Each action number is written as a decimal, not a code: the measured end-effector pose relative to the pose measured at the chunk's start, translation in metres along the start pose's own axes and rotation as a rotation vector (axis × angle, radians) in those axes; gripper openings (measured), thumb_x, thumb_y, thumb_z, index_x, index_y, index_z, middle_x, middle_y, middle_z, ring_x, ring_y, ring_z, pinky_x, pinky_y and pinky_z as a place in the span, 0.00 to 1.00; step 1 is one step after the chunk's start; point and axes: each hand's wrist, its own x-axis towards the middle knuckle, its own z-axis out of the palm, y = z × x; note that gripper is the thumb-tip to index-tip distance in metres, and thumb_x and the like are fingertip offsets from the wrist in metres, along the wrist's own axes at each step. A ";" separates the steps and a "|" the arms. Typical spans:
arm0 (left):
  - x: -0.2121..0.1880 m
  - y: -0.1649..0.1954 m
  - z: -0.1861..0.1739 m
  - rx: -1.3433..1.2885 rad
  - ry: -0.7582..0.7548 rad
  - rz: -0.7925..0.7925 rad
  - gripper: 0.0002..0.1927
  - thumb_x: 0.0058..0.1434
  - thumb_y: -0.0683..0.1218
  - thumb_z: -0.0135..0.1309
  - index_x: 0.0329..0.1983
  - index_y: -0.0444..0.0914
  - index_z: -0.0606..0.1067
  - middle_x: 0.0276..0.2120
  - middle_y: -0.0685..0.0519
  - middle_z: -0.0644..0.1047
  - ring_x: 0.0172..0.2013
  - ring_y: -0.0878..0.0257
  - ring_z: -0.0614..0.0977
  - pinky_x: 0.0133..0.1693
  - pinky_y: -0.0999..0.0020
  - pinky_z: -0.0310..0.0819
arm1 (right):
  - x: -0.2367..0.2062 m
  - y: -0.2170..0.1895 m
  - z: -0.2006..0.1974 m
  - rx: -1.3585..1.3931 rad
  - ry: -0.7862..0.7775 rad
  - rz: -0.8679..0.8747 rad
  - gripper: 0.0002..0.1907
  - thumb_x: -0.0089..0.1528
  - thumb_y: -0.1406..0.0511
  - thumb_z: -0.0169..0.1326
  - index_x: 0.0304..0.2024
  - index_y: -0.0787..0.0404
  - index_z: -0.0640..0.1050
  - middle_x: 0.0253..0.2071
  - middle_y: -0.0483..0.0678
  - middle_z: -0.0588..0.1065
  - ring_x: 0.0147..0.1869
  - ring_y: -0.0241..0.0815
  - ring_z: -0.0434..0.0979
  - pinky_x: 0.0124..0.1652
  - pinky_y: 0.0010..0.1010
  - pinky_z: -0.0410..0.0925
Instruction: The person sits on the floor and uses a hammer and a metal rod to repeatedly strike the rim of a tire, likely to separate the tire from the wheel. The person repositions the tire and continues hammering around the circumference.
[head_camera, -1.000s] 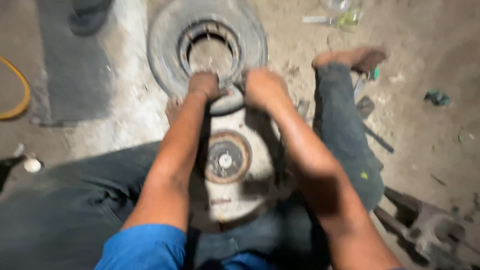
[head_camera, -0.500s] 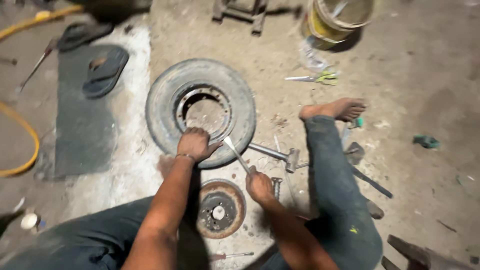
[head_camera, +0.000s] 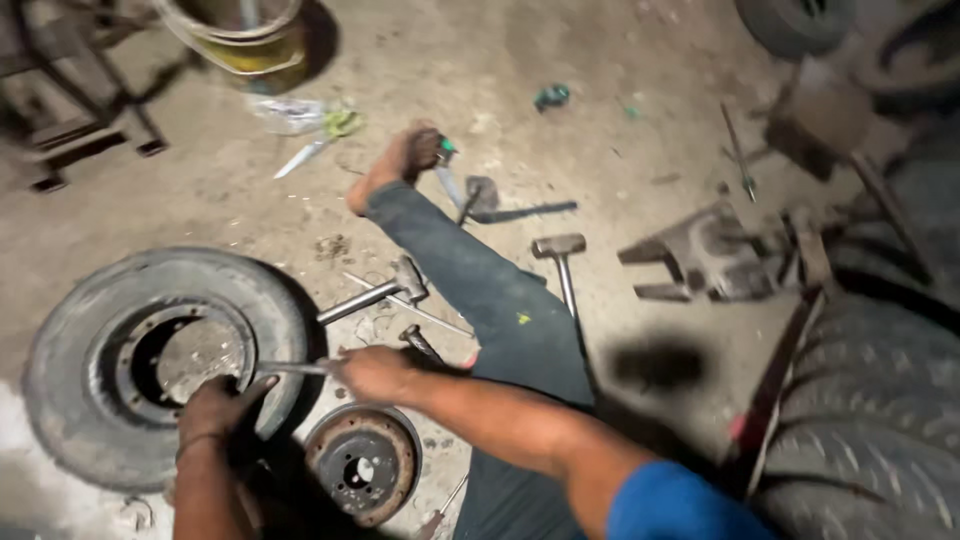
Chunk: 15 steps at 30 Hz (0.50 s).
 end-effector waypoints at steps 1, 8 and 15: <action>-0.001 0.000 0.003 0.032 0.053 -0.050 0.44 0.48 0.75 0.59 0.50 0.35 0.82 0.50 0.36 0.82 0.52 0.41 0.83 0.53 0.49 0.77 | 0.005 -0.015 0.003 0.028 0.018 0.015 0.15 0.61 0.66 0.52 0.49 0.63 0.80 0.37 0.62 0.78 0.39 0.62 0.79 0.37 0.55 0.72; 0.005 -0.004 0.014 0.115 0.198 0.118 0.35 0.57 0.72 0.56 0.45 0.37 0.82 0.43 0.38 0.81 0.46 0.42 0.83 0.49 0.50 0.76 | 0.110 -0.141 -0.020 -0.289 0.013 0.071 0.09 0.49 0.64 0.57 0.31 0.56 0.84 0.35 0.50 0.82 0.39 0.50 0.84 0.30 0.51 0.76; -0.019 -0.019 0.033 0.283 0.423 0.268 0.30 0.66 0.70 0.52 0.37 0.38 0.81 0.35 0.41 0.81 0.38 0.43 0.82 0.44 0.51 0.77 | 0.001 -0.018 0.028 0.030 -0.217 0.254 0.25 0.71 0.52 0.39 0.49 0.66 0.77 0.28 0.55 0.76 0.30 0.49 0.80 0.30 0.45 0.75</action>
